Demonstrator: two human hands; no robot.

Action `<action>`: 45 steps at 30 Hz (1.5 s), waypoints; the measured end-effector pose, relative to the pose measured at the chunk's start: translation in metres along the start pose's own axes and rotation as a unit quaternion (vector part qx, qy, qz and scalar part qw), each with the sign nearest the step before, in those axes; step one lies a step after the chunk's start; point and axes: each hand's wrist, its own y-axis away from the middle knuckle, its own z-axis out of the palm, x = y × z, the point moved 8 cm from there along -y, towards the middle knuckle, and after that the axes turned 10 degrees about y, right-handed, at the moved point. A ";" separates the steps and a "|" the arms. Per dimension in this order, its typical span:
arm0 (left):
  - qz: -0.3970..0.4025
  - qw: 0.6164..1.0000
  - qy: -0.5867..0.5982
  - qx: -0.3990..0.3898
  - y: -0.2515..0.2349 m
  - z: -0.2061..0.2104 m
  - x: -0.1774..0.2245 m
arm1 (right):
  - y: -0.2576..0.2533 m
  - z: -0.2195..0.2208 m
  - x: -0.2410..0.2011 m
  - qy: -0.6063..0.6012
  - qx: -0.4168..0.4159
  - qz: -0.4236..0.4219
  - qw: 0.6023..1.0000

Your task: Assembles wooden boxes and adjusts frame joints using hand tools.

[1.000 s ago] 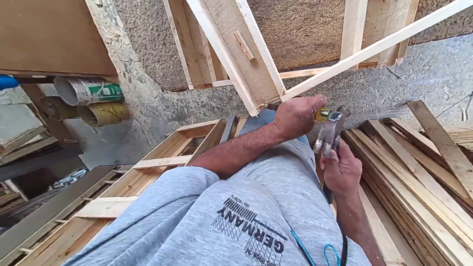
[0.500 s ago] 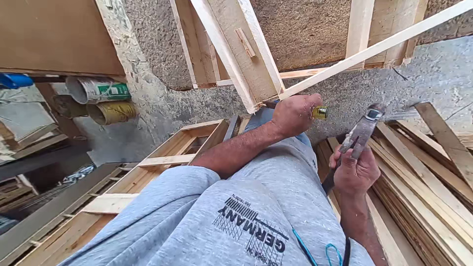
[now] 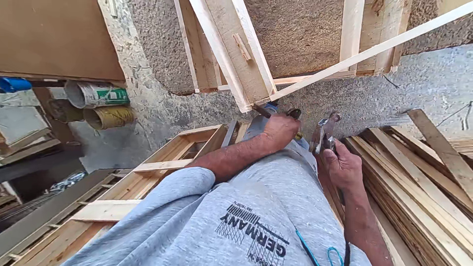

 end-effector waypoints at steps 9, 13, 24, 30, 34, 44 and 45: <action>0.152 0.958 0.235 -0.056 0.036 -0.026 0.037 | 0.039 -0.024 0.050 0.031 0.037 0.117 0.992; -0.027 0.988 0.144 -0.044 0.056 -0.029 0.009 | 0.040 -0.012 0.035 0.079 -0.006 0.098 0.992; -0.270 0.948 0.092 0.142 0.073 -0.022 -0.063 | 0.011 0.002 -0.004 0.146 -0.078 0.025 0.986; -0.297 0.955 0.019 -0.005 0.089 -0.011 -0.054 | 0.011 -0.001 -0.004 0.154 -0.078 0.020 0.985; -0.299 0.943 0.080 -0.123 0.111 0.012 -0.071 | 0.016 -0.004 0.004 0.152 -0.064 0.034 0.986; -0.219 0.879 0.147 0.397 0.132 -0.215 -0.104 | 0.024 -0.002 0.018 0.143 -0.088 0.088 0.982; -0.255 0.883 0.129 0.373 0.113 -0.236 -0.118 | 0.023 -0.002 0.017 0.144 -0.093 0.090 0.981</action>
